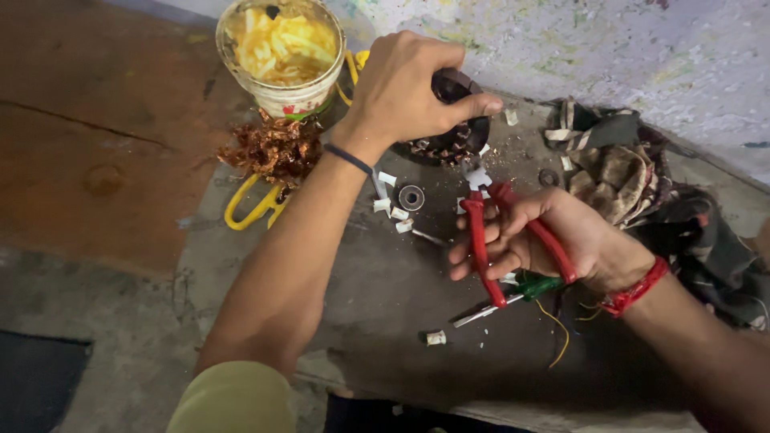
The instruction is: The person uses pliers and a screwdriver to remove copper windings and white insulating pieces from a circular motor stator. They repeatedly pry and pull the windings, placing removed pieces on the workbench.
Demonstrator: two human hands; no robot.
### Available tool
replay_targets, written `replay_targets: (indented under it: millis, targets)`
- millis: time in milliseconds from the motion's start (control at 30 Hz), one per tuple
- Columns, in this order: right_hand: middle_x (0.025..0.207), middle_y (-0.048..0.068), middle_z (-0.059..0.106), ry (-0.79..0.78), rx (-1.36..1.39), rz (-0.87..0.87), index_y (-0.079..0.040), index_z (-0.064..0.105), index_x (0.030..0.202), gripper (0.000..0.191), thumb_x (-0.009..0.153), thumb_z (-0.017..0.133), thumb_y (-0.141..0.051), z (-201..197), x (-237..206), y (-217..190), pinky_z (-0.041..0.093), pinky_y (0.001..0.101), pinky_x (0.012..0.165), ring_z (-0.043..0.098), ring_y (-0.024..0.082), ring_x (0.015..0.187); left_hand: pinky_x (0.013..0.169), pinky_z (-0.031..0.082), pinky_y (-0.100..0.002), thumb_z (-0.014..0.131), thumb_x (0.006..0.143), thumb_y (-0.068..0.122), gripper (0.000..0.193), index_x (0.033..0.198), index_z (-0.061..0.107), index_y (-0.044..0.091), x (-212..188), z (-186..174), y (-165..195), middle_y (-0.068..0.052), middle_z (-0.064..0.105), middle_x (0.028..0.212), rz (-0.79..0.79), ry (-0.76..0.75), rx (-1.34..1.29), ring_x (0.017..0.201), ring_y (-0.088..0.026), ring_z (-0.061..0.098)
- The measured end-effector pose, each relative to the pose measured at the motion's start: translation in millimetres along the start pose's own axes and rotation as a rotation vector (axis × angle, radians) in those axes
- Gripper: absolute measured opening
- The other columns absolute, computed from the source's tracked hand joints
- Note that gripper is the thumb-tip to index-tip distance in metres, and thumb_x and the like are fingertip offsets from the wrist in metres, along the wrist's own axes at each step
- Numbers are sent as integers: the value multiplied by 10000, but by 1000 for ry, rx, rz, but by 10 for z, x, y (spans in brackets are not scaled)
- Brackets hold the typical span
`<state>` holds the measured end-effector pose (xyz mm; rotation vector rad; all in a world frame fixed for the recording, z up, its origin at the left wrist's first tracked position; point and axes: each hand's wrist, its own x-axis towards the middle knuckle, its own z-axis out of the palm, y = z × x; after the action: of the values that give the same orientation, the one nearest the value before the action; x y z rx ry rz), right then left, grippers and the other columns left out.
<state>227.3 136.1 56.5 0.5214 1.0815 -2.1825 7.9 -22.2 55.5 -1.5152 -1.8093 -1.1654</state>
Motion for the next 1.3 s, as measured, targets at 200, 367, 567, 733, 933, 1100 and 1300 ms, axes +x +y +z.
replay_targets:
  millis: [200, 367, 567, 733, 933, 1100, 1300]
  targets:
    - [1266, 391, 626, -35, -20, 6, 109, 531, 1278, 541, 770, 491, -71, -13, 5, -8, 566, 477, 923, 590, 568, 1233, 557, 456, -441, 846, 823, 673, 671, 669, 608, 65, 3, 8, 10, -93, 606, 606, 23, 23, -15, 578, -334, 613]
    - [1260, 394, 630, -76, -35, -18, 111, 522, 1293, 557, 770, 484, -75, -34, -16, -42, 583, 484, 919, 596, 558, 1220, 549, 444, -450, 850, 812, 671, 687, 655, 598, 51, 1, -2, 3, -106, 581, 580, -2, -2, 1, 556, -342, 593]
    - [1217, 381, 654, -47, -9, -3, 118, 538, 1261, 522, 773, 498, -63, -108, 31, 4, 596, 443, 881, 631, 540, 1181, 571, 463, -449, 846, 826, 676, 683, 675, 606, 55, -1, 12, 2, -100, 612, 620, 44, -7, 1, 590, -344, 615]
    - [980, 259, 708, 100, 47, 58, 63, 594, 1217, 413, 821, 570, -52, -121, 1, 35, 586, 377, 682, 700, 425, 898, 575, 472, -452, 848, 814, 685, 685, 670, 615, 57, 1, 10, 10, -99, 628, 623, 68, -26, -13, 589, -348, 621]
    - [790, 166, 719, 505, -429, 193, -2, 605, 1009, 280, 748, 514, -45, -64, 2, -101, 598, 389, 580, 693, 308, 671, 573, 468, -458, 847, 812, 678, 667, 696, 633, 57, 12, -19, 53, -117, 614, 625, 53, -32, -16, 605, -371, 615]
    - [813, 276, 682, 458, -1103, 28, 114, 575, 985, 175, 930, 465, -12, -26, -79, -143, 594, 435, 486, 686, 352, 649, 540, 450, -464, 845, 796, 690, 685, 659, 631, 54, 37, -20, 81, -114, 595, 575, -7, -51, -6, 556, -368, 596]
    - [1034, 196, 768, 625, -922, 146, -17, 556, 1289, 415, 883, 559, -105, 122, -88, -148, 636, 417, 669, 779, 334, 804, 523, 450, -467, 841, 775, 705, 690, 656, 652, 52, 45, 1, 39, -123, 604, 570, -24, -43, -8, 537, -361, 604]
